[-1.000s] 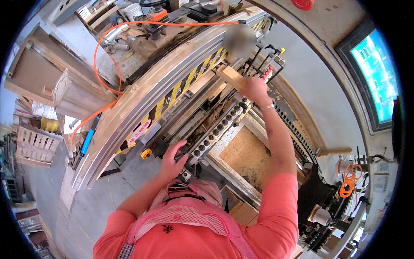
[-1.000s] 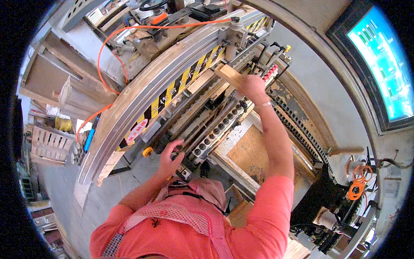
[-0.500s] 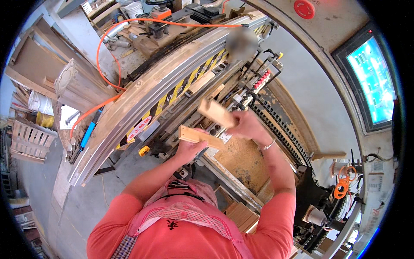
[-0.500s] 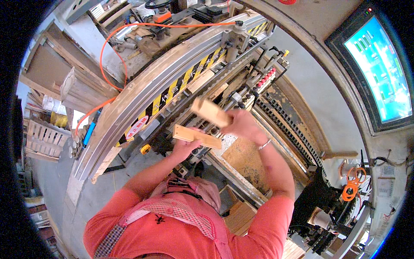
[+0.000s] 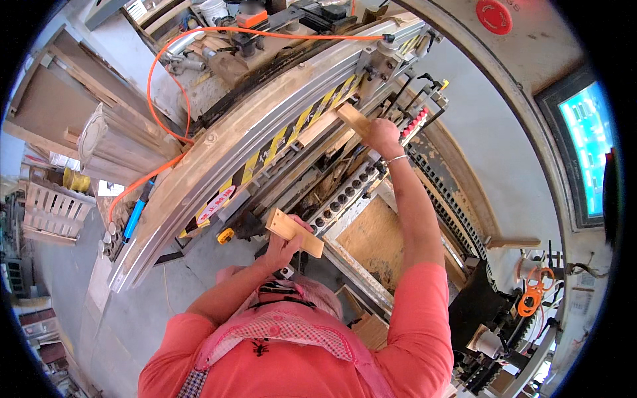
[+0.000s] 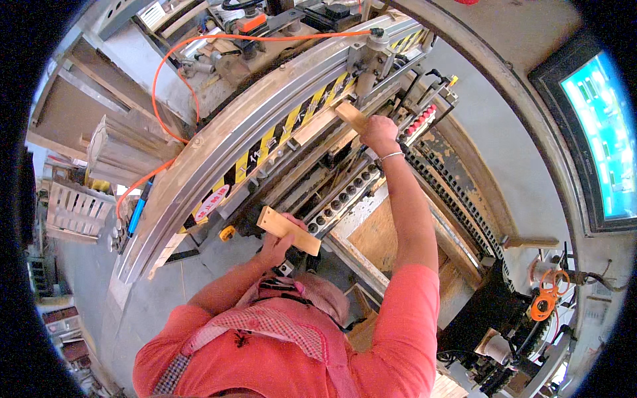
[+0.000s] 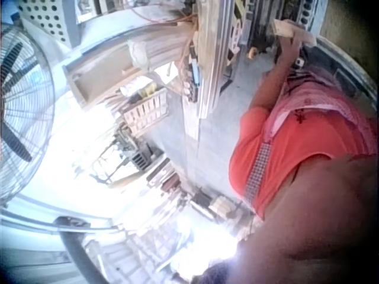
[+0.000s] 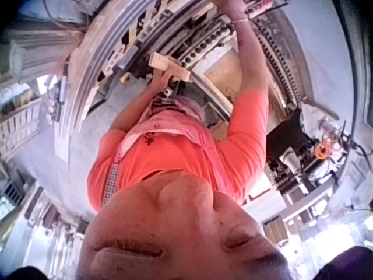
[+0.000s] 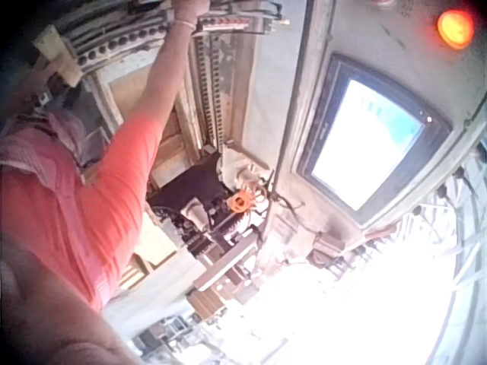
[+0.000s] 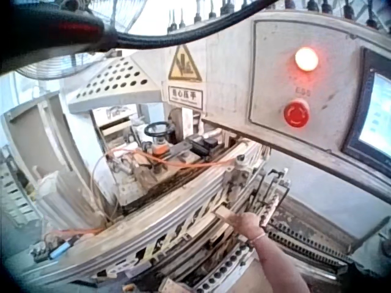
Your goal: The person repeatedly picks up small wooden blocks from a table, places them into a woodworking machine, and retrieves the processed pieces. The person stacks the finished blocks on a nearby pile.
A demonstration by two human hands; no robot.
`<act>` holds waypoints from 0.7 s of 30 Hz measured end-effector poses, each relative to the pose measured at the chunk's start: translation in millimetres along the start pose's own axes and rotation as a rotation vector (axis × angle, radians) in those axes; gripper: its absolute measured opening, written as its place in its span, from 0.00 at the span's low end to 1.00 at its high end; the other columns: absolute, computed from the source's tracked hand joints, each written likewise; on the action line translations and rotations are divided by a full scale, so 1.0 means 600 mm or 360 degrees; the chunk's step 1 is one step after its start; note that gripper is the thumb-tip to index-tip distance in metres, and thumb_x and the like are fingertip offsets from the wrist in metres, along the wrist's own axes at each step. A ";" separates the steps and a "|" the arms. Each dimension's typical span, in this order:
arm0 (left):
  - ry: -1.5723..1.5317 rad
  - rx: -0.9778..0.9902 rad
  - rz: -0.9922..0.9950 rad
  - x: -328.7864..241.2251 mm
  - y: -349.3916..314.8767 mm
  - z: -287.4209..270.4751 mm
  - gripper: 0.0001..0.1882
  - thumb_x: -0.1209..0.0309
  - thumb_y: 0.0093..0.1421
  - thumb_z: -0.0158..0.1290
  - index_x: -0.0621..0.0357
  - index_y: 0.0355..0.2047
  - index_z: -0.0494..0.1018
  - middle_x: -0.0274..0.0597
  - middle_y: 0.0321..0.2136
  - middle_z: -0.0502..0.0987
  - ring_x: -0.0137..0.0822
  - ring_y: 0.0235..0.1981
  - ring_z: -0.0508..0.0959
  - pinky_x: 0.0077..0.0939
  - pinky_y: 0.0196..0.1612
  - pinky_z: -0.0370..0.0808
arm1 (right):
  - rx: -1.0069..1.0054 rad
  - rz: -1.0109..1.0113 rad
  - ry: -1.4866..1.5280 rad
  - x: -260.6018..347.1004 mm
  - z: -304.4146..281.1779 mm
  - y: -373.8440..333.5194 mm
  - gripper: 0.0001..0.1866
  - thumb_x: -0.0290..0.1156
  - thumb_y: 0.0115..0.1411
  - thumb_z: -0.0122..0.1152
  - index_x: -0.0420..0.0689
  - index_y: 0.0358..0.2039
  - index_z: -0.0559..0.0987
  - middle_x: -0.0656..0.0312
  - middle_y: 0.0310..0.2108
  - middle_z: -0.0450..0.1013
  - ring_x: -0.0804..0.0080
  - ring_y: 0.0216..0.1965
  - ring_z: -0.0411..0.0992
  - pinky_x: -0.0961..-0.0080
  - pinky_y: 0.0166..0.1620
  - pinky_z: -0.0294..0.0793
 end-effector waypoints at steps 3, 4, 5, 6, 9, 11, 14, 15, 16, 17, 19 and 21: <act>-0.0156 -0.0074 -0.0160 0.006 -0.005 -0.001 0.10 0.72 0.56 0.43 0.63 0.38 0.65 0.40 0.33 0.72 0.24 0.28 0.70 0.18 0.30 0.68 | -0.0039 -0.0103 0.0057 0.006 -0.002 -0.013 0.21 0.44 0.39 0.67 0.40 0.27 0.79 0.49 0.30 0.75 0.55 0.34 0.75 0.64 0.38 0.75; -0.0170 -0.0070 -0.0153 0.007 -0.004 0.000 0.10 0.73 0.55 0.43 0.63 0.37 0.65 0.40 0.33 0.72 0.23 0.27 0.69 0.17 0.29 0.67 | -0.0075 -0.0154 0.0073 0.002 -0.005 -0.013 0.21 0.45 0.39 0.67 0.40 0.27 0.79 0.49 0.30 0.75 0.55 0.34 0.74 0.64 0.38 0.75; -0.0184 -0.0066 -0.0146 0.009 -0.002 0.000 0.10 0.73 0.55 0.43 0.62 0.37 0.66 0.39 0.33 0.72 0.23 0.26 0.69 0.16 0.28 0.66 | -0.0112 -0.0205 0.0089 0.000 -0.007 -0.015 0.21 0.46 0.40 0.66 0.40 0.27 0.79 0.49 0.30 0.75 0.55 0.35 0.74 0.64 0.38 0.75; -0.0196 -0.0071 -0.0140 0.010 -0.002 -0.002 0.10 0.73 0.55 0.43 0.62 0.37 0.66 0.39 0.33 0.72 0.22 0.25 0.68 0.15 0.26 0.65 | -0.0126 -0.0200 0.0091 0.000 -0.012 -0.017 0.23 0.48 0.40 0.66 0.39 0.27 0.78 0.49 0.29 0.75 0.54 0.33 0.74 0.64 0.37 0.75; -0.0137 -0.0073 -0.0151 0.008 -0.002 -0.004 0.10 0.74 0.55 0.43 0.62 0.38 0.66 0.39 0.33 0.72 0.22 0.26 0.68 0.15 0.26 0.66 | -0.0129 -0.0110 0.0138 -0.003 -0.018 -0.028 0.23 0.48 0.41 0.65 0.39 0.27 0.78 0.48 0.26 0.75 0.52 0.31 0.74 0.64 0.37 0.75; -0.0158 -0.0043 -0.0198 0.007 0.002 -0.001 0.10 0.74 0.55 0.43 0.62 0.38 0.66 0.39 0.33 0.72 0.22 0.26 0.69 0.14 0.27 0.66 | -0.0156 -0.0151 0.0137 -0.006 -0.018 -0.027 0.22 0.47 0.41 0.64 0.38 0.25 0.79 0.48 0.25 0.75 0.52 0.30 0.74 0.63 0.36 0.75; -0.0198 -0.0050 -0.0196 0.012 0.001 0.000 0.10 0.74 0.55 0.43 0.62 0.38 0.66 0.39 0.33 0.72 0.23 0.28 0.69 0.15 0.28 0.67 | -0.0192 -0.0210 0.0105 -0.007 -0.022 -0.021 0.22 0.47 0.41 0.63 0.38 0.24 0.79 0.48 0.25 0.74 0.53 0.30 0.74 0.63 0.35 0.75; -0.0221 -0.0065 -0.0182 0.017 0.000 -0.002 0.10 0.74 0.55 0.43 0.62 0.38 0.66 0.39 0.34 0.72 0.23 0.29 0.70 0.15 0.29 0.67 | -0.0199 -0.0202 0.0116 -0.004 -0.023 -0.020 0.22 0.47 0.40 0.63 0.38 0.24 0.79 0.48 0.25 0.74 0.53 0.30 0.74 0.64 0.35 0.75; -0.0212 -0.0027 -0.0200 0.024 -0.002 -0.002 0.11 0.74 0.55 0.42 0.62 0.39 0.64 0.42 0.35 0.72 0.27 0.32 0.71 0.20 0.34 0.68 | -0.0206 -0.0194 0.0126 0.000 -0.024 -0.019 0.22 0.47 0.40 0.63 0.38 0.23 0.79 0.47 0.24 0.74 0.53 0.29 0.74 0.64 0.35 0.75; -0.0205 0.0010 -0.0217 0.031 -0.004 -0.005 0.13 0.74 0.54 0.42 0.62 0.41 0.62 0.44 0.36 0.71 0.30 0.35 0.72 0.26 0.40 0.69 | -0.0213 -0.0186 0.0136 0.003 -0.025 -0.018 0.22 0.47 0.40 0.63 0.38 0.23 0.79 0.47 0.24 0.74 0.53 0.29 0.74 0.64 0.35 0.75; -0.0215 0.0016 -0.0236 0.030 -0.004 -0.004 0.13 0.74 0.54 0.42 0.62 0.42 0.61 0.45 0.36 0.71 0.32 0.37 0.72 0.28 0.43 0.70 | -0.0237 -0.0210 0.0142 0.001 -0.022 -0.016 0.21 0.47 0.40 0.63 0.37 0.22 0.79 0.47 0.24 0.74 0.53 0.29 0.74 0.64 0.35 0.75; -0.0262 -0.0049 -0.0237 0.026 -0.003 -0.003 0.11 0.74 0.55 0.43 0.63 0.39 0.64 0.42 0.34 0.72 0.28 0.34 0.72 0.23 0.38 0.69 | -0.0266 -0.0225 0.0144 0.000 -0.022 -0.015 0.21 0.46 0.40 0.63 0.37 0.22 0.79 0.47 0.24 0.74 0.53 0.29 0.74 0.64 0.35 0.75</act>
Point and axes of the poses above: each hand's wrist, its own y-axis towards the middle knuckle, its own z-axis out of the palm, x = y × z, the point moved 8 cm from there along y, towards the middle knuckle
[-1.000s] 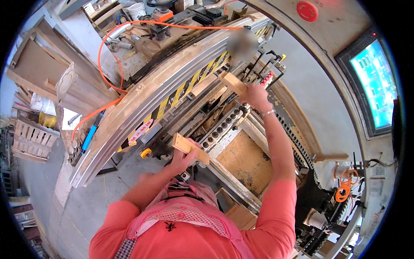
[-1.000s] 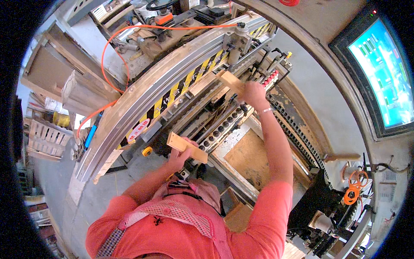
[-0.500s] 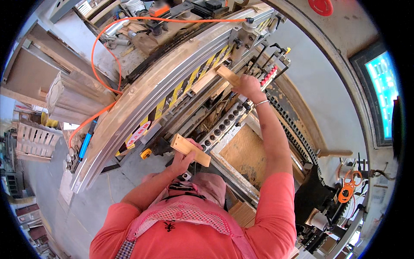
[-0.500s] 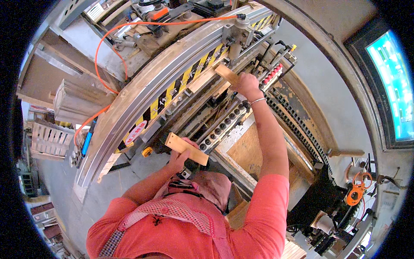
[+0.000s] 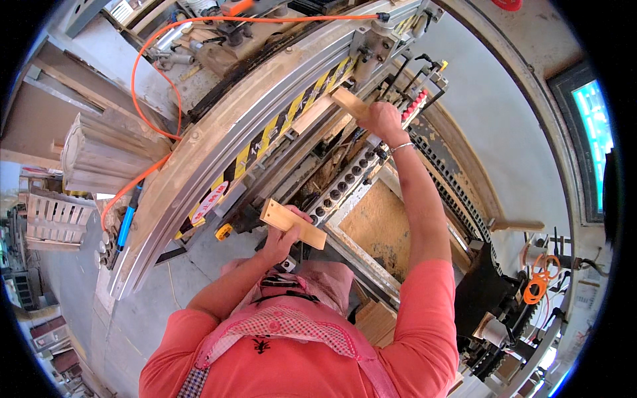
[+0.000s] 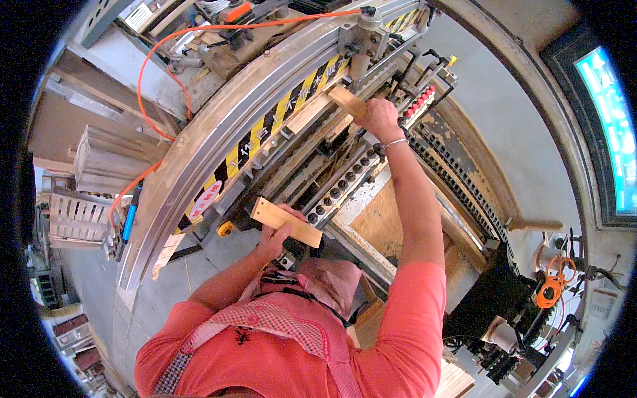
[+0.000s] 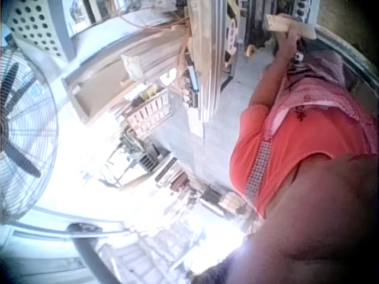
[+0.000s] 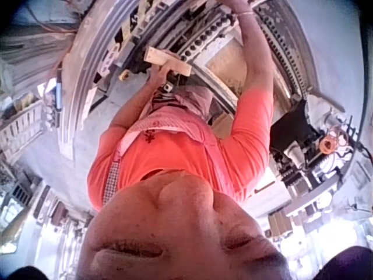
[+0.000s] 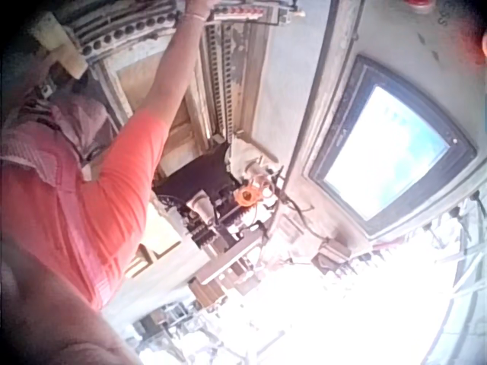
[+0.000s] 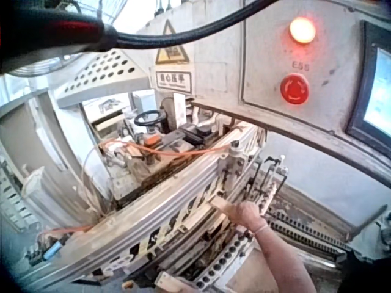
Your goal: The person repeatedly picks up small wooden blocks from a table, places them into a woodworking machine, and retrieves the processed pieces. The person stacks the finished blocks on a nearby pile.
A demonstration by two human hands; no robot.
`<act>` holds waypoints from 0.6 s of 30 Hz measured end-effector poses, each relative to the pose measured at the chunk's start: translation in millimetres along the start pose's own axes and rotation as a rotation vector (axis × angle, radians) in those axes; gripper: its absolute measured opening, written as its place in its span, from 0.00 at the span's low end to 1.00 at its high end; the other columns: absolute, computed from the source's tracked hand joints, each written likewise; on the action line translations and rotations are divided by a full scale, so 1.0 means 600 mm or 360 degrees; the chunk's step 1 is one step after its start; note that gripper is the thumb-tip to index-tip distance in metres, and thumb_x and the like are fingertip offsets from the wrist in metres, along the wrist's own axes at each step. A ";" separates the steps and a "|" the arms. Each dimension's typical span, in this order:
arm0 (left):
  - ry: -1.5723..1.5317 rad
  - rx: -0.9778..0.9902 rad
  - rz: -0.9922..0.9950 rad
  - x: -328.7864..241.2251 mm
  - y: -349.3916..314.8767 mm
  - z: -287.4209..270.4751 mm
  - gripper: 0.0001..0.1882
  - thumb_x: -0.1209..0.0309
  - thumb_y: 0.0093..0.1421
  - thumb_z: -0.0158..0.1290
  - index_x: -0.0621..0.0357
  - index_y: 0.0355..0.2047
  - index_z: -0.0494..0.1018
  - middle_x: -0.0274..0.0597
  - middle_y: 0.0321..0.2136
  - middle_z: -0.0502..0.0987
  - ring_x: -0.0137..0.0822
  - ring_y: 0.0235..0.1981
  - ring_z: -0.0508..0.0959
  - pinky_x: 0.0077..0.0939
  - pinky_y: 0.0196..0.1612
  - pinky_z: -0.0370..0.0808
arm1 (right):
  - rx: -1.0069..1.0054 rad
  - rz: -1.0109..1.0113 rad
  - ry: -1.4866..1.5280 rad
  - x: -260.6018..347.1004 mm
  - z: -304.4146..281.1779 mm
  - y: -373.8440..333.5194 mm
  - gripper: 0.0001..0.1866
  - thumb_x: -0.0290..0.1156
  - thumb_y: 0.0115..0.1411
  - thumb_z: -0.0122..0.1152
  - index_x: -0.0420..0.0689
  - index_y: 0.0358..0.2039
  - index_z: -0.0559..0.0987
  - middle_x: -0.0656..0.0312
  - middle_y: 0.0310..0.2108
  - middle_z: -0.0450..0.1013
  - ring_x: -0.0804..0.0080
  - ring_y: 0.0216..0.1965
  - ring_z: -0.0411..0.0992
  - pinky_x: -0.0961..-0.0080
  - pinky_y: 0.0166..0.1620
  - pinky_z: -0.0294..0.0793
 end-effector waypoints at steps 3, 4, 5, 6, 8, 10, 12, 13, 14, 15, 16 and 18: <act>0.0025 0.0094 -0.0001 0.004 0.000 0.003 0.15 0.74 0.55 0.41 0.61 0.43 0.59 0.46 0.37 0.71 0.34 0.39 0.73 0.32 0.46 0.69 | -0.0030 -0.0028 -0.0012 -0.001 0.000 0.001 0.21 0.46 0.40 0.62 0.37 0.22 0.79 0.47 0.23 0.74 0.53 0.29 0.74 0.64 0.34 0.75; 0.0039 0.0090 -0.0004 0.004 0.001 0.002 0.15 0.74 0.55 0.41 0.61 0.43 0.59 0.46 0.37 0.71 0.34 0.39 0.73 0.32 0.46 0.69 | -0.0027 -0.0046 -0.0020 -0.001 0.001 0.002 0.21 0.46 0.40 0.62 0.38 0.22 0.79 0.47 0.23 0.73 0.53 0.29 0.74 0.65 0.35 0.75; 0.0054 0.0085 -0.0007 0.004 0.002 0.002 0.15 0.74 0.55 0.41 0.61 0.43 0.59 0.46 0.37 0.71 0.34 0.39 0.73 0.32 0.46 0.69 | -0.0023 -0.0064 -0.0028 -0.001 0.002 0.004 0.21 0.46 0.40 0.62 0.38 0.22 0.79 0.47 0.24 0.73 0.53 0.29 0.74 0.65 0.35 0.75; 0.0067 0.0080 -0.0011 0.005 0.001 0.002 0.15 0.74 0.55 0.41 0.61 0.44 0.59 0.46 0.37 0.71 0.34 0.39 0.73 0.32 0.46 0.69 | 0.0026 -0.0029 -0.0010 -0.002 0.003 0.004 0.21 0.47 0.40 0.62 0.38 0.22 0.79 0.48 0.24 0.73 0.53 0.29 0.74 0.65 0.35 0.75; 0.0024 0.0101 -0.0028 0.009 0.001 0.002 0.15 0.74 0.55 0.41 0.61 0.44 0.59 0.46 0.37 0.71 0.35 0.40 0.72 0.32 0.46 0.69 | 0.0123 0.0042 0.0026 -0.002 0.005 0.005 0.21 0.47 0.41 0.63 0.38 0.23 0.79 0.48 0.24 0.73 0.54 0.30 0.74 0.65 0.36 0.74; 0.0024 0.0109 -0.0030 0.007 0.003 0.003 0.15 0.74 0.55 0.41 0.61 0.44 0.59 0.46 0.37 0.71 0.35 0.40 0.72 0.32 0.46 0.69 | 0.0059 0.0075 0.0004 -0.001 0.005 0.001 0.22 0.48 0.41 0.63 0.39 0.23 0.79 0.49 0.25 0.74 0.55 0.31 0.74 0.65 0.36 0.75; 0.0066 0.0097 -0.0027 0.002 0.001 0.003 0.15 0.74 0.54 0.41 0.62 0.44 0.59 0.46 0.38 0.71 0.35 0.40 0.72 0.32 0.46 0.69 | 0.0056 0.0105 -0.0021 0.005 0.002 -0.002 0.21 0.47 0.41 0.63 0.39 0.24 0.79 0.49 0.26 0.74 0.55 0.31 0.74 0.65 0.37 0.75; 0.0091 0.0106 -0.0026 0.001 0.002 0.002 0.15 0.74 0.54 0.41 0.62 0.44 0.59 0.46 0.38 0.71 0.35 0.40 0.72 0.32 0.46 0.69 | 0.0084 0.0119 -0.0034 0.010 -0.004 -0.002 0.21 0.47 0.42 0.62 0.39 0.24 0.79 0.49 0.26 0.75 0.55 0.32 0.75 0.66 0.37 0.75; 0.0115 0.0114 -0.0026 -0.001 0.002 0.000 0.15 0.74 0.54 0.41 0.62 0.44 0.59 0.46 0.38 0.71 0.35 0.39 0.72 0.32 0.46 0.69 | 0.0114 0.0132 -0.0047 0.016 -0.006 0.000 0.21 0.46 0.42 0.62 0.39 0.24 0.80 0.50 0.27 0.75 0.55 0.32 0.75 0.66 0.37 0.75; 0.0134 0.0130 -0.0026 -0.004 0.004 0.002 0.15 0.75 0.54 0.41 0.62 0.44 0.59 0.46 0.38 0.71 0.35 0.39 0.73 0.32 0.46 0.69 | 0.0140 0.0184 -0.0040 0.014 -0.002 0.002 0.20 0.46 0.42 0.62 0.39 0.24 0.80 0.50 0.27 0.75 0.55 0.32 0.75 0.66 0.37 0.75; 0.0068 0.0088 -0.0007 -0.009 0.005 0.004 0.14 0.75 0.55 0.41 0.62 0.42 0.61 0.45 0.36 0.71 0.33 0.38 0.72 0.29 0.44 0.69 | 0.0166 0.0236 -0.0033 0.012 0.003 0.006 0.19 0.45 0.42 0.61 0.39 0.25 0.80 0.49 0.28 0.75 0.55 0.32 0.75 0.66 0.37 0.75; -0.0065 -0.0003 0.0030 -0.019 0.005 0.009 0.11 0.75 0.55 0.42 0.63 0.39 0.65 0.41 0.34 0.71 0.29 0.36 0.72 0.23 0.41 0.69 | 0.0182 0.0278 -0.0030 0.011 0.007 0.009 0.19 0.44 0.43 0.61 0.39 0.25 0.80 0.49 0.28 0.75 0.55 0.33 0.75 0.66 0.38 0.75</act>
Point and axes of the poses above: each hand's wrist, its own y-axis towards the middle knuckle, its own z-axis out of the palm, x = y × z, the point moved 8 cm from there along y, towards the middle knuckle
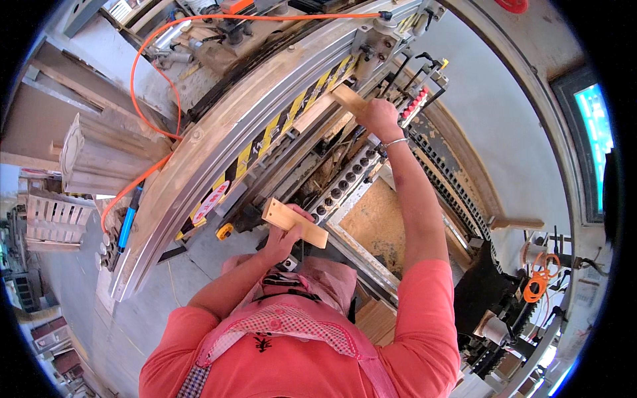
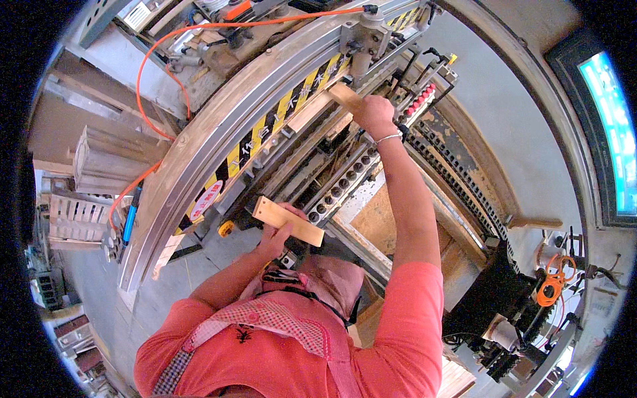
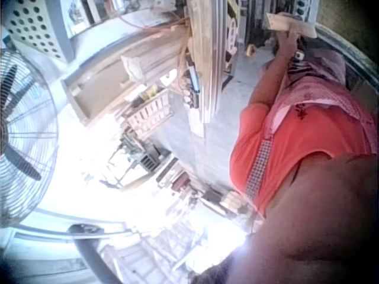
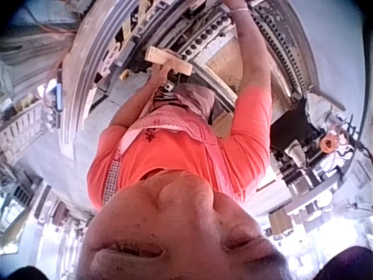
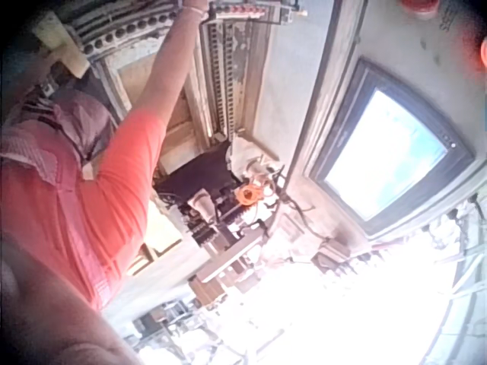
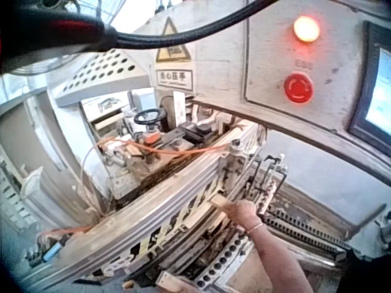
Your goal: The person repeatedly picks up small wooden blocks from a table, places them into a woodworking machine, and retrieves the processed pieces. The person stacks the finished blocks on a nearby pile.
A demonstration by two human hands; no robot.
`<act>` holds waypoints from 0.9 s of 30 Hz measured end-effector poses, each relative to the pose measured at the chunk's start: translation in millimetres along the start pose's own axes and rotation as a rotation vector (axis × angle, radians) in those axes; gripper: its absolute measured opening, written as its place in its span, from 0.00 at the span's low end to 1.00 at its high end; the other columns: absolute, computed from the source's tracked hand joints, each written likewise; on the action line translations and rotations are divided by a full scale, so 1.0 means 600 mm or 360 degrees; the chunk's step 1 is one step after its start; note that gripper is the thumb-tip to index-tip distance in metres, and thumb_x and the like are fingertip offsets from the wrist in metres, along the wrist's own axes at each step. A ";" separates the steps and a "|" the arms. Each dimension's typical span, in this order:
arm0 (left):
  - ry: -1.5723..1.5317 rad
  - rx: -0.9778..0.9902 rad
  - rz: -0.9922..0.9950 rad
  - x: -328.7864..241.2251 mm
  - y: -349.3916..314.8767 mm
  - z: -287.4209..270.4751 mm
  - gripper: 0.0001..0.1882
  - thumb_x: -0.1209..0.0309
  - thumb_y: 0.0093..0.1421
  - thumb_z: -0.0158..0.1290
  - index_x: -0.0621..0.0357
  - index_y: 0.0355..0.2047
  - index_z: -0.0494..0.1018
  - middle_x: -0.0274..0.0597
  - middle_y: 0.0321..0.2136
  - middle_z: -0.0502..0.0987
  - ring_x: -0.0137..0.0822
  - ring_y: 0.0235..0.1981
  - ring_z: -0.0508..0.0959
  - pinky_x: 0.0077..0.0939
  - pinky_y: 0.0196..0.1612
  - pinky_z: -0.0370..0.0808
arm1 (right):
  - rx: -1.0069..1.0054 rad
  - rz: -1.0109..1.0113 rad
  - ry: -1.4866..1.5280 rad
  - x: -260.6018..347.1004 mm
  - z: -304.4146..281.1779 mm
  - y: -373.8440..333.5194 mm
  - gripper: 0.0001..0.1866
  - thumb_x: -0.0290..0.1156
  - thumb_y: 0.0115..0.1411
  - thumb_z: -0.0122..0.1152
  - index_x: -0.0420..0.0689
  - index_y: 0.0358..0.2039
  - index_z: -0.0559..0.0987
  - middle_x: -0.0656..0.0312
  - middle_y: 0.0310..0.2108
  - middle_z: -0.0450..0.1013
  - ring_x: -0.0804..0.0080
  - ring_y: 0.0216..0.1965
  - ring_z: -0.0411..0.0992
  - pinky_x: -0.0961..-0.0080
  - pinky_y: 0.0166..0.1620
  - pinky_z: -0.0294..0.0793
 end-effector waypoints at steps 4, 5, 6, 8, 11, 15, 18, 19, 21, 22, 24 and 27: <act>0.0038 0.0014 0.0028 0.000 0.000 -0.001 0.10 0.76 0.55 0.41 0.63 0.39 0.65 0.41 0.34 0.71 0.28 0.36 0.72 0.23 0.40 0.69 | -0.0029 -0.0041 0.0004 0.002 0.000 0.003 0.19 0.44 0.43 0.61 0.39 0.25 0.80 0.49 0.28 0.75 0.55 0.33 0.75 0.66 0.38 0.75; 0.0054 0.0021 0.0027 -0.001 0.000 0.000 0.11 0.77 0.55 0.41 0.63 0.39 0.65 0.41 0.34 0.71 0.28 0.36 0.72 0.23 0.40 0.69 | -0.0034 -0.0051 0.0010 0.001 0.000 0.003 0.19 0.44 0.42 0.61 0.39 0.25 0.80 0.49 0.28 0.75 0.55 0.33 0.75 0.65 0.38 0.75; 0.0074 0.0026 0.0025 -0.001 0.000 -0.001 0.11 0.77 0.55 0.41 0.63 0.39 0.65 0.41 0.34 0.71 0.28 0.36 0.72 0.22 0.40 0.69 | -0.0028 -0.0053 0.0012 0.000 -0.001 0.003 0.19 0.45 0.42 0.62 0.39 0.25 0.80 0.49 0.28 0.75 0.55 0.32 0.75 0.65 0.38 0.75; 0.0124 0.0068 0.0021 0.002 0.000 -0.004 0.11 0.77 0.55 0.41 0.63 0.39 0.64 0.41 0.34 0.71 0.28 0.36 0.72 0.22 0.41 0.69 | -0.0018 -0.0056 0.0016 0.000 -0.002 0.003 0.19 0.45 0.41 0.62 0.40 0.25 0.80 0.50 0.28 0.75 0.55 0.32 0.75 0.65 0.38 0.75; 0.0115 0.0075 0.0024 0.006 0.001 -0.005 0.11 0.77 0.54 0.41 0.63 0.39 0.64 0.41 0.34 0.71 0.28 0.36 0.71 0.22 0.41 0.69 | -0.0008 -0.0035 0.0026 -0.003 -0.001 0.006 0.20 0.46 0.40 0.64 0.40 0.25 0.80 0.50 0.28 0.75 0.55 0.33 0.75 0.65 0.38 0.75; 0.0043 0.0013 0.0038 0.005 0.000 -0.005 0.11 0.75 0.54 0.42 0.63 0.39 0.65 0.41 0.34 0.71 0.28 0.36 0.71 0.22 0.40 0.69 | -0.0027 -0.0042 0.0018 0.023 -0.012 0.018 0.20 0.45 0.39 0.65 0.39 0.24 0.80 0.50 0.28 0.75 0.55 0.32 0.75 0.66 0.38 0.75; 0.0012 0.0039 0.0027 0.005 0.001 -0.005 0.11 0.75 0.55 0.43 0.63 0.39 0.64 0.41 0.34 0.71 0.28 0.36 0.71 0.22 0.40 0.69 | -0.0015 -0.0045 0.0036 0.023 -0.010 0.021 0.20 0.45 0.39 0.64 0.38 0.24 0.79 0.49 0.28 0.75 0.55 0.32 0.75 0.66 0.38 0.75; 0.0021 0.0047 0.0017 0.006 0.001 -0.004 0.11 0.75 0.55 0.43 0.63 0.39 0.64 0.41 0.34 0.71 0.28 0.36 0.71 0.22 0.40 0.69 | -0.0031 -0.0060 0.0014 0.023 -0.009 0.019 0.20 0.45 0.39 0.64 0.39 0.24 0.80 0.50 0.28 0.75 0.55 0.32 0.75 0.66 0.38 0.75; 0.0044 0.0066 -0.0006 0.010 0.000 -0.006 0.11 0.74 0.55 0.43 0.63 0.39 0.64 0.41 0.34 0.71 0.28 0.36 0.71 0.23 0.41 0.69 | -0.0033 -0.0074 -0.0011 0.024 -0.008 0.019 0.20 0.45 0.39 0.63 0.39 0.24 0.80 0.50 0.28 0.75 0.55 0.32 0.75 0.66 0.38 0.75; 0.0045 0.0071 -0.0010 0.011 0.000 -0.007 0.10 0.75 0.55 0.43 0.63 0.39 0.64 0.41 0.34 0.71 0.28 0.36 0.71 0.23 0.41 0.69 | -0.0019 -0.0072 -0.0014 0.023 -0.006 0.020 0.20 0.45 0.39 0.63 0.39 0.24 0.80 0.49 0.28 0.75 0.55 0.32 0.75 0.66 0.38 0.75; 0.0047 0.0082 -0.0017 0.012 0.001 -0.006 0.10 0.75 0.55 0.43 0.63 0.38 0.65 0.41 0.34 0.71 0.28 0.36 0.71 0.23 0.41 0.69 | -0.0023 -0.0075 -0.0014 0.022 -0.004 0.021 0.20 0.45 0.39 0.63 0.39 0.24 0.80 0.49 0.27 0.75 0.55 0.32 0.75 0.65 0.38 0.75; 0.0028 0.0062 0.0017 0.009 0.001 -0.004 0.10 0.75 0.55 0.43 0.63 0.38 0.65 0.41 0.34 0.70 0.28 0.36 0.71 0.23 0.41 0.69 | -0.0074 -0.0104 -0.0003 0.021 -0.004 0.021 0.20 0.45 0.39 0.63 0.39 0.23 0.80 0.49 0.27 0.75 0.55 0.32 0.75 0.65 0.37 0.75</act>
Point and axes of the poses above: each hand's wrist, its own y-axis towards the middle knuckle, its own z-axis out of the palm, x = y × z, the point moved 8 cm from there along y, towards the middle knuckle
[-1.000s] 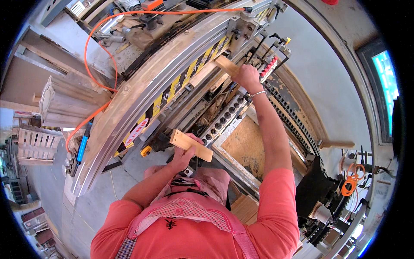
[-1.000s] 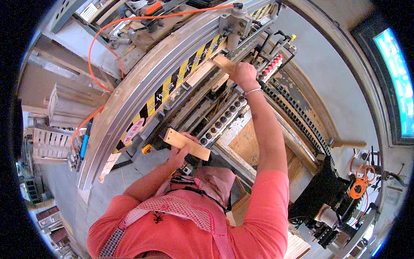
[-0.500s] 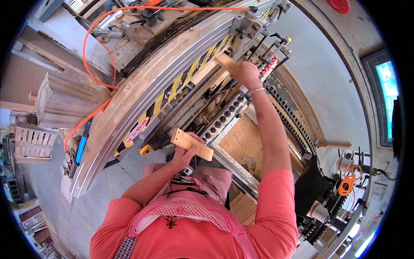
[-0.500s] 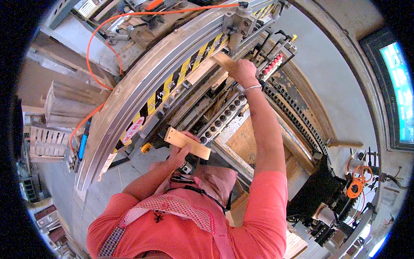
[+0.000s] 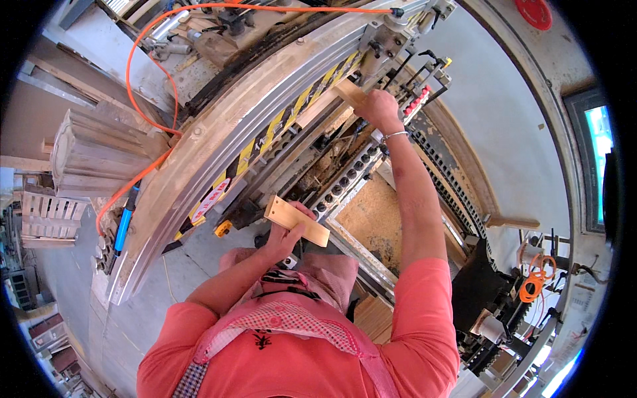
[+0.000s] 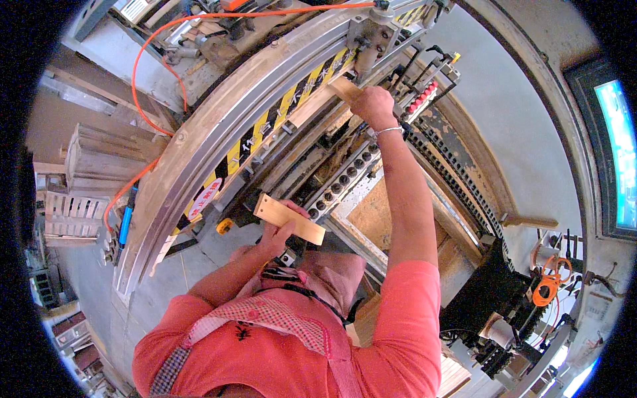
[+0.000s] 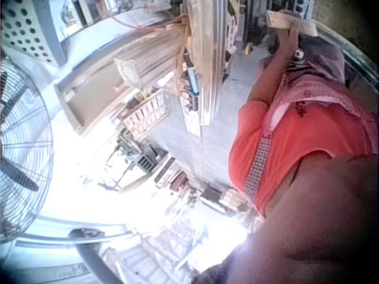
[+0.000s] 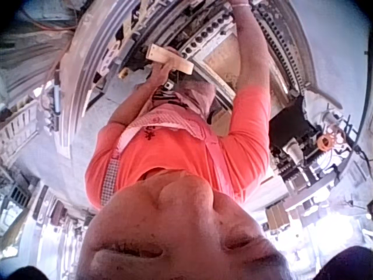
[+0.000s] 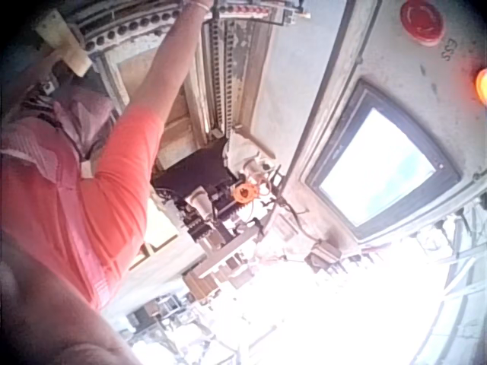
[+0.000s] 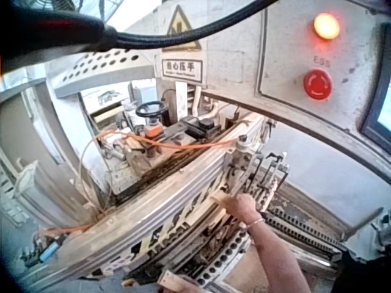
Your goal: The person repeatedly picks up small wooden blocks from a table, places them into a woodworking machine, and retrieves the processed pieces. The person stacks the finished blocks on a nearby pile.
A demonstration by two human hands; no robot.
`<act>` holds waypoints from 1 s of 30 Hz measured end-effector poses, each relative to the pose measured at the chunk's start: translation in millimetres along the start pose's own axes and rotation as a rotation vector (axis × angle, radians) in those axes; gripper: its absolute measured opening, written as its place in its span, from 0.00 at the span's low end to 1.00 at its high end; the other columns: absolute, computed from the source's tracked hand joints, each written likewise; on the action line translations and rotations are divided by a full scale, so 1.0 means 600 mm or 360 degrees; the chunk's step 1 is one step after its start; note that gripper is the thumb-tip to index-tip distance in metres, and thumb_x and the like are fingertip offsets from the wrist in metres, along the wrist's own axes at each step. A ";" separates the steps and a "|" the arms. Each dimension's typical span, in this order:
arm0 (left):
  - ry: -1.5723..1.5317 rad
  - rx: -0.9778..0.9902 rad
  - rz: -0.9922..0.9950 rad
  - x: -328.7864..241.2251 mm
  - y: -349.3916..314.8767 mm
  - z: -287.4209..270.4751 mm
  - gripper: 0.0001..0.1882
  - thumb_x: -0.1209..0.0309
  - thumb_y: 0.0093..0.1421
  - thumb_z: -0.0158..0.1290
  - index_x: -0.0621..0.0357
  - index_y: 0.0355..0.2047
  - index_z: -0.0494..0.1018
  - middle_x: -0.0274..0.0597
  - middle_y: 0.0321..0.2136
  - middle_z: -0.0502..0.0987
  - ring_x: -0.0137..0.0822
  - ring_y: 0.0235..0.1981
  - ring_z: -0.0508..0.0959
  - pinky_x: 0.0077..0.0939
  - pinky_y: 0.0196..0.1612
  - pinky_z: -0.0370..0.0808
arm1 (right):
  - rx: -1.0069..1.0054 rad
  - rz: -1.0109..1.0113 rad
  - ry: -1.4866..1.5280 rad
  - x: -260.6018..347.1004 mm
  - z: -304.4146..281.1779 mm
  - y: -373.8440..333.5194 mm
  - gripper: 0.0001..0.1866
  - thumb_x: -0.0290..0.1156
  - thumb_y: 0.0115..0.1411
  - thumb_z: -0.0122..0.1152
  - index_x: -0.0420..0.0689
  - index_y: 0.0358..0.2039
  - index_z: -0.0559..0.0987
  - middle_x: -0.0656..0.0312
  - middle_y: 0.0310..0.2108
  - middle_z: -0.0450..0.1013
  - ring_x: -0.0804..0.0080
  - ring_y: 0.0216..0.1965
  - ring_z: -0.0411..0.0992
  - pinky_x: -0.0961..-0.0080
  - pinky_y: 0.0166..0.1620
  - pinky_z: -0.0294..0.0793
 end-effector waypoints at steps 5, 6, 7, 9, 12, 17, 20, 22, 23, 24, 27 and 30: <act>0.0003 0.0020 -0.0038 0.009 -0.001 -0.002 0.11 0.75 0.56 0.43 0.62 0.40 0.64 0.41 0.35 0.70 0.28 0.37 0.71 0.23 0.42 0.68 | -0.0031 0.0016 0.0024 -0.010 0.009 0.004 0.20 0.45 0.38 0.63 0.38 0.22 0.80 0.49 0.27 0.75 0.54 0.31 0.75 0.65 0.37 0.75; -0.0009 0.0014 -0.0048 0.009 -0.001 -0.002 0.11 0.75 0.56 0.43 0.62 0.40 0.63 0.41 0.35 0.70 0.28 0.38 0.71 0.23 0.42 0.68 | -0.0019 0.0004 0.0020 -0.007 0.007 0.004 0.20 0.45 0.38 0.63 0.38 0.22 0.80 0.49 0.27 0.75 0.54 0.31 0.75 0.65 0.37 0.75; -0.0017 0.0014 -0.0060 0.010 -0.002 -0.001 0.11 0.75 0.56 0.43 0.62 0.40 0.63 0.41 0.35 0.70 0.28 0.38 0.71 0.23 0.42 0.68 | -0.0008 -0.0007 0.0015 -0.005 0.004 0.004 0.20 0.45 0.38 0.63 0.38 0.22 0.80 0.49 0.27 0.75 0.54 0.31 0.75 0.65 0.37 0.75; -0.0037 0.0018 -0.0082 0.011 -0.002 0.000 0.12 0.75 0.56 0.43 0.62 0.41 0.63 0.41 0.35 0.70 0.28 0.38 0.71 0.23 0.43 0.68 | 0.0001 -0.0003 0.0013 -0.004 0.002 0.004 0.20 0.45 0.38 0.63 0.39 0.22 0.80 0.49 0.27 0.75 0.54 0.32 0.75 0.65 0.37 0.75; -0.0065 0.0050 -0.0092 0.003 0.000 0.004 0.12 0.75 0.56 0.43 0.62 0.41 0.63 0.41 0.35 0.70 0.28 0.38 0.71 0.24 0.43 0.68 | -0.0002 0.0031 0.0015 -0.004 0.000 0.003 0.20 0.46 0.39 0.63 0.39 0.22 0.80 0.49 0.26 0.75 0.54 0.31 0.75 0.66 0.37 0.75; -0.0127 -0.0045 -0.0105 0.011 -0.004 -0.002 0.14 0.74 0.54 0.44 0.62 0.42 0.61 0.42 0.36 0.71 0.30 0.39 0.71 0.27 0.45 0.69 | -0.0055 -0.0046 0.0012 0.011 -0.015 -0.002 0.20 0.47 0.39 0.63 0.40 0.22 0.80 0.50 0.26 0.75 0.54 0.31 0.75 0.65 0.36 0.75; -0.0198 -0.0043 -0.0106 0.010 -0.003 0.002 0.14 0.73 0.55 0.45 0.60 0.42 0.62 0.40 0.36 0.70 0.28 0.39 0.71 0.26 0.44 0.68 | -0.0083 -0.0070 -0.0022 -0.005 0.003 0.005 0.21 0.48 0.40 0.63 0.40 0.21 0.80 0.49 0.25 0.75 0.54 0.30 0.75 0.64 0.36 0.75; -0.0227 -0.0038 -0.0099 0.008 -0.002 0.002 0.14 0.73 0.55 0.45 0.60 0.43 0.62 0.39 0.36 0.70 0.28 0.39 0.71 0.26 0.44 0.68 | -0.0052 -0.0081 -0.0088 -0.009 0.008 0.007 0.21 0.49 0.40 0.63 0.41 0.22 0.80 0.50 0.25 0.75 0.55 0.31 0.75 0.65 0.36 0.75; -0.0220 -0.0025 -0.0091 0.006 -0.001 0.005 0.14 0.73 0.55 0.45 0.60 0.43 0.62 0.39 0.36 0.70 0.28 0.39 0.71 0.26 0.44 0.68 | 0.0008 -0.0061 -0.0135 -0.013 0.012 0.008 0.20 0.49 0.40 0.63 0.43 0.23 0.80 0.51 0.25 0.76 0.56 0.31 0.76 0.66 0.36 0.76; -0.0205 -0.0040 -0.0080 0.004 -0.003 0.003 0.14 0.74 0.55 0.46 0.59 0.42 0.62 0.38 0.36 0.70 0.28 0.38 0.71 0.26 0.43 0.68 | 0.0018 -0.0088 -0.0173 0.003 0.004 0.007 0.21 0.50 0.41 0.63 0.43 0.23 0.81 0.52 0.25 0.76 0.56 0.31 0.76 0.66 0.36 0.76; -0.0176 0.0008 -0.0113 0.011 -0.006 0.000 0.15 0.75 0.54 0.48 0.58 0.42 0.62 0.35 0.34 0.69 0.27 0.38 0.70 0.24 0.43 0.68 | 0.0070 -0.0187 -0.0312 0.026 0.003 0.007 0.22 0.51 0.43 0.62 0.43 0.24 0.81 0.52 0.26 0.76 0.56 0.30 0.76 0.67 0.34 0.76; -0.0173 -0.0023 0.0019 0.018 -0.005 -0.001 0.15 0.75 0.55 0.47 0.58 0.43 0.62 0.36 0.34 0.69 0.28 0.39 0.70 0.26 0.43 0.68 | -0.0045 -0.0286 -0.0338 0.016 -0.001 0.001 0.22 0.52 0.46 0.60 0.43 0.22 0.81 0.50 0.24 0.76 0.55 0.28 0.76 0.64 0.31 0.76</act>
Point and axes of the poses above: each hand's wrist, its own y-axis towards the middle knuckle, its own z-axis out of the palm, x = y × z, the point moved 8 cm from there along y, towards the middle knuckle
